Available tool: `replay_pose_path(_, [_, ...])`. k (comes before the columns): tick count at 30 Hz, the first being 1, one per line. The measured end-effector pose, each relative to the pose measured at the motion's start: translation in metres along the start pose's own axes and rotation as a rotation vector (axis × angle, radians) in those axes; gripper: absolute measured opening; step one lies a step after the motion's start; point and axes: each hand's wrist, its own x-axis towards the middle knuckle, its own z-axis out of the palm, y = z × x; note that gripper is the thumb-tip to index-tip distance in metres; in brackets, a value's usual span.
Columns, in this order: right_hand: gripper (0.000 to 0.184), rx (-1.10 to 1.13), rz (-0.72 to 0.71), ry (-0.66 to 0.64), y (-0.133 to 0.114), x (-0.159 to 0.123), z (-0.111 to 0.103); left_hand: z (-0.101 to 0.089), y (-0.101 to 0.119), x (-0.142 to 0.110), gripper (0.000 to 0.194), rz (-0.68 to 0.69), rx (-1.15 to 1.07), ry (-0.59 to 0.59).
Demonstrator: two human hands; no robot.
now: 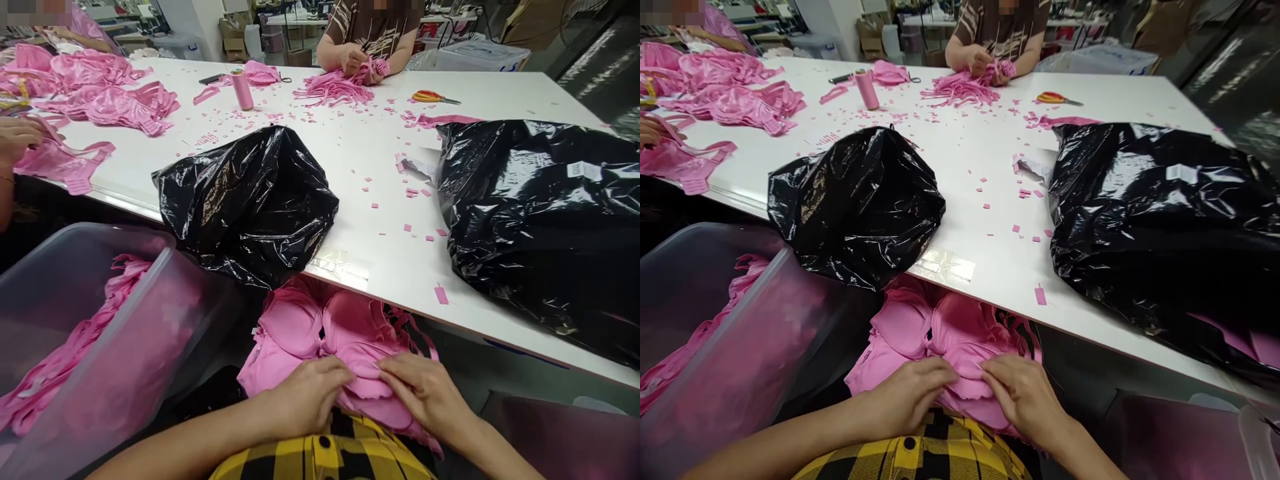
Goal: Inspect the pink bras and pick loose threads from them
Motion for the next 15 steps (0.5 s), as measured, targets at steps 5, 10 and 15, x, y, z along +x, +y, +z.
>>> replay_pose_path(5, [0.019, -0.016, 0.051, -0.024, -0.012, -0.025, -0.01, -0.007, -0.005, 0.012, 0.031, -0.154, -0.025, 0.116])
replay_pose_path(10, [0.021, -0.001, 0.041, -0.057, -0.016, -0.02, -0.015, -0.01, 0.005, 0.053, 0.03, -0.209, 0.16, 0.05])
replay_pose_path(15, [0.017, -0.071, 0.068, 0.224, -0.002, -0.02, -0.019, 0.004, 0.007, 0.056, 0.021, -0.149, 0.278, -0.286])
